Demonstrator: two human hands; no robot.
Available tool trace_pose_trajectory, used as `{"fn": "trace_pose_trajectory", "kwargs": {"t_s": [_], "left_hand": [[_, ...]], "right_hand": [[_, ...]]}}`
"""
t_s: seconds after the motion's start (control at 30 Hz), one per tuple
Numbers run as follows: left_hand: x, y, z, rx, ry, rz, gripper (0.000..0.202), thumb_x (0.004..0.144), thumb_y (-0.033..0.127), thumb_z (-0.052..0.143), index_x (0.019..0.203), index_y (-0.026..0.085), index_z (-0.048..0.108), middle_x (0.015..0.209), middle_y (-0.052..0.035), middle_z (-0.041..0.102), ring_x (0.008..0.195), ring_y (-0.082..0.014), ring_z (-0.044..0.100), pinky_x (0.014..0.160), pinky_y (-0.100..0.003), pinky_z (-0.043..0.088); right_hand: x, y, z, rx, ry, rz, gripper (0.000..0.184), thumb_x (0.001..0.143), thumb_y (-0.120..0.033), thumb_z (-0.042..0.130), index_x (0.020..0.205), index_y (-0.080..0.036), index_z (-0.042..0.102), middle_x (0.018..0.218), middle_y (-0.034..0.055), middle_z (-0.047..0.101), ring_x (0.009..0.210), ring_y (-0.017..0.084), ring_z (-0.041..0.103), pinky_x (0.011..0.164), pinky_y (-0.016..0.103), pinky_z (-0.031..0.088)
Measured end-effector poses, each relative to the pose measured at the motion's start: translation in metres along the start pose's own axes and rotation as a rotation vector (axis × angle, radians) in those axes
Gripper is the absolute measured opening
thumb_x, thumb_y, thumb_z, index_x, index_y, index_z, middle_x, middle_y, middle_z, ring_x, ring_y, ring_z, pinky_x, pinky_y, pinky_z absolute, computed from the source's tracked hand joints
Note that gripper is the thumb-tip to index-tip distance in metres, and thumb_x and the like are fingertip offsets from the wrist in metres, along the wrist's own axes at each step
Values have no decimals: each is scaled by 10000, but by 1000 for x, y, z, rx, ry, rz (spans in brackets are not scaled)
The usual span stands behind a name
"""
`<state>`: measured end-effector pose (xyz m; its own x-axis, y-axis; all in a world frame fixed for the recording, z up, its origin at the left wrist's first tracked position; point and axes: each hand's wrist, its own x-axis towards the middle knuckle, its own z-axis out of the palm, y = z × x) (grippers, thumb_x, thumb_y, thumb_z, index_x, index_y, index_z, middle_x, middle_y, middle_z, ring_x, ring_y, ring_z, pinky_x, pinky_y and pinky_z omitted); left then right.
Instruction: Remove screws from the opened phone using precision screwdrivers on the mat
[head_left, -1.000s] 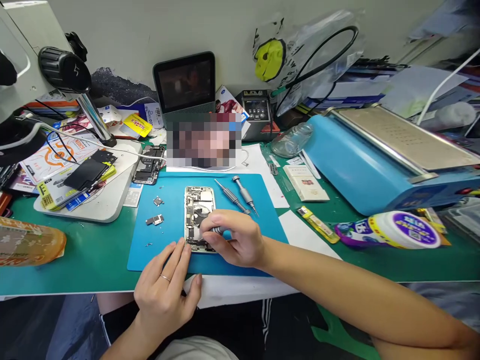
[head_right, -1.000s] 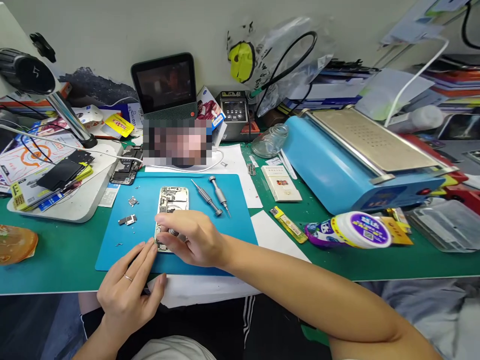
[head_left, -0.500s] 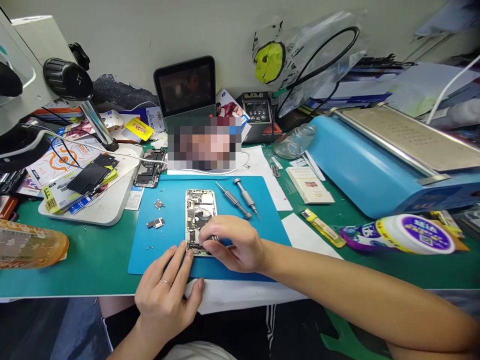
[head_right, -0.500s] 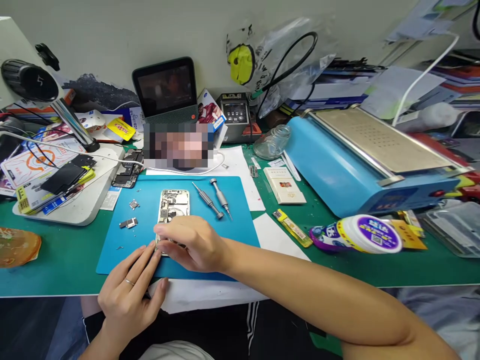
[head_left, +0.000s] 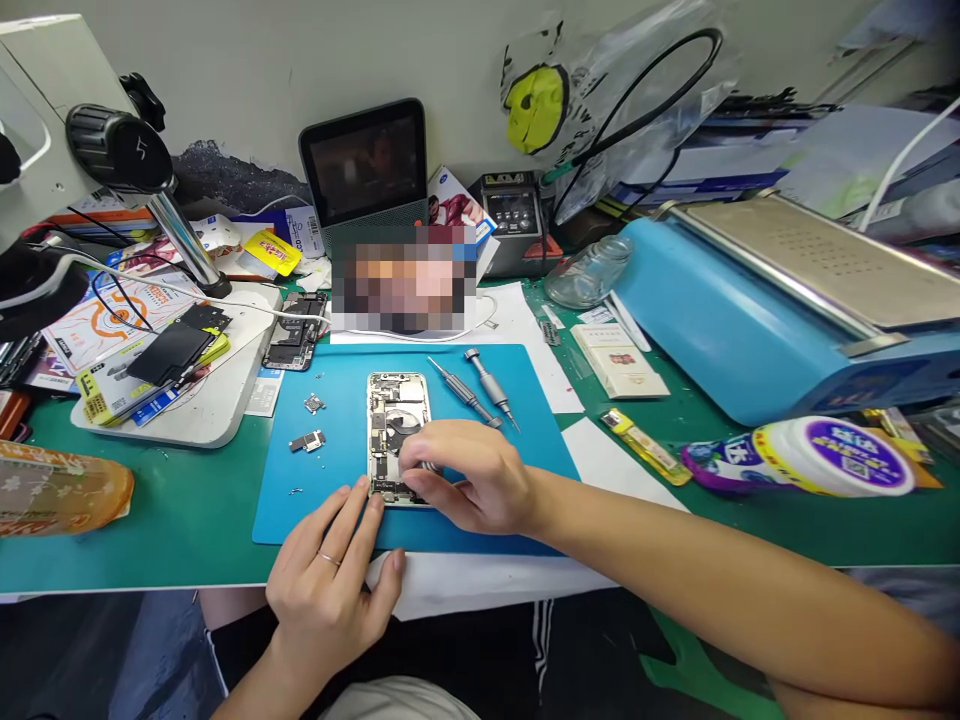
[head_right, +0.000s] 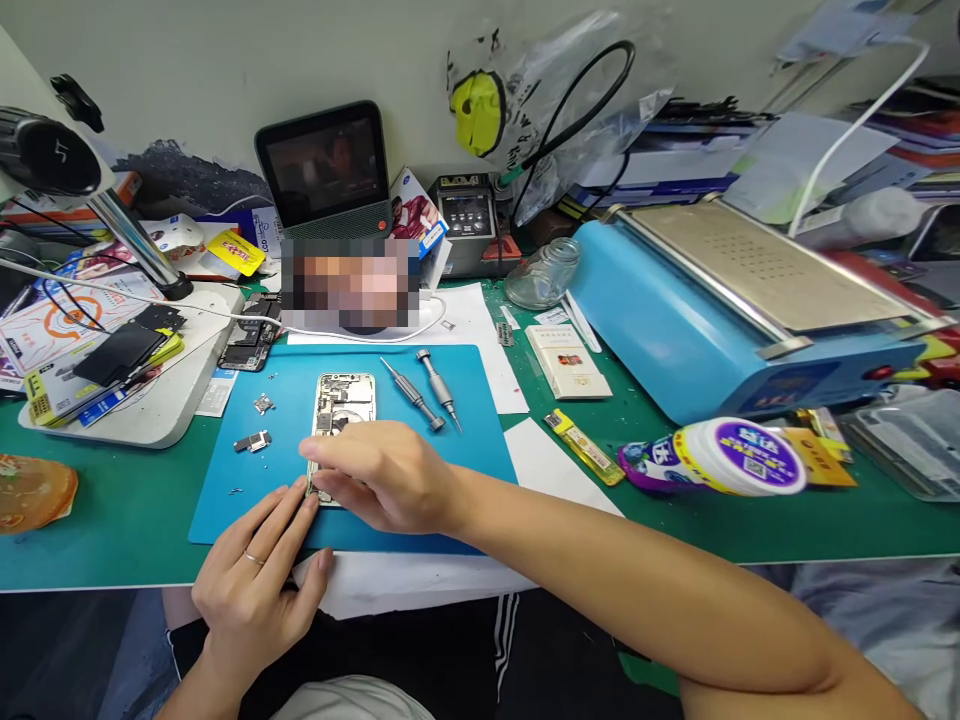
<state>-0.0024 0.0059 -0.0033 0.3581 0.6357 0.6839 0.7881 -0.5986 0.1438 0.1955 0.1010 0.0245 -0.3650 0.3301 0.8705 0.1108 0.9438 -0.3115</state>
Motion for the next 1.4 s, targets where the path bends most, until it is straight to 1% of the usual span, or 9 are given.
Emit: {"fn": "trace_pose_trajectory", "kwargs": {"t_s": [0.1,0.17,0.37,0.53,0.8,0.97,1.13,1.27,1.4], "left_hand": [[0,1,0,-4,-3,-7,340,944,233,684,1260,110,714,1249,-110,768,1154,-255,707,970,-371,542],[-1,2,0,-2,-10,-10,347,936,237,695,1258,111,715,1252,-108,767,1155,-254,708,968,-368,543],[-1,0,3,8,-3,-9,354,926,258,713,1247,111,721,1226,-119,775,1145,-267,714,962,-369,542],[-2,1,2,2,0,-10,347,926,260,712,1238,107,721,1187,-125,786,1128,-273,719,958,-370,538],[0,2,2,2,5,-28,347,933,263,702,1249,118,711,1174,-113,792,1113,-264,728,951,-365,540],[-1,2,2,11,4,-27,348,935,272,701,1248,119,710,1172,-111,792,1110,-264,730,949,-365,541],[-1,2,2,11,4,-26,340,938,261,694,1246,119,710,1172,-120,790,1120,-266,722,957,-368,540],[-2,1,2,23,17,-20,331,947,264,684,1235,102,714,1160,-136,789,1109,-271,716,952,-370,531],[-3,2,4,36,24,-14,338,931,254,702,1233,104,716,1147,-131,790,1104,-272,710,950,-367,523]], "right_hand": [[-3,0,3,79,23,35,392,997,-84,557,1378,-139,486,868,62,723,671,143,661,622,263,592],[-4,-1,4,99,21,44,412,994,-79,562,1392,-142,479,891,66,728,688,146,673,635,269,603],[-3,-1,9,88,-18,37,360,1030,-121,523,1384,-162,467,866,36,713,698,139,679,646,255,601],[-3,-1,13,96,-24,31,327,1043,-134,524,1365,-157,464,867,34,700,704,137,657,636,256,592],[-3,-1,12,59,-78,32,343,1046,-143,512,1380,-169,439,855,21,698,679,136,645,621,248,575],[-3,-2,12,36,-101,43,305,1057,-151,503,1356,-165,445,861,22,691,690,126,649,627,242,587],[-1,-2,11,12,-100,18,275,1049,-149,520,1320,-131,476,841,38,711,679,132,665,625,246,590],[4,-3,11,-29,-94,-35,268,1056,-167,512,1322,-146,488,906,52,761,754,144,724,676,262,618],[9,-4,12,-14,-76,-74,270,1048,-136,495,1318,-134,504,940,83,781,807,160,748,709,274,628]]}}
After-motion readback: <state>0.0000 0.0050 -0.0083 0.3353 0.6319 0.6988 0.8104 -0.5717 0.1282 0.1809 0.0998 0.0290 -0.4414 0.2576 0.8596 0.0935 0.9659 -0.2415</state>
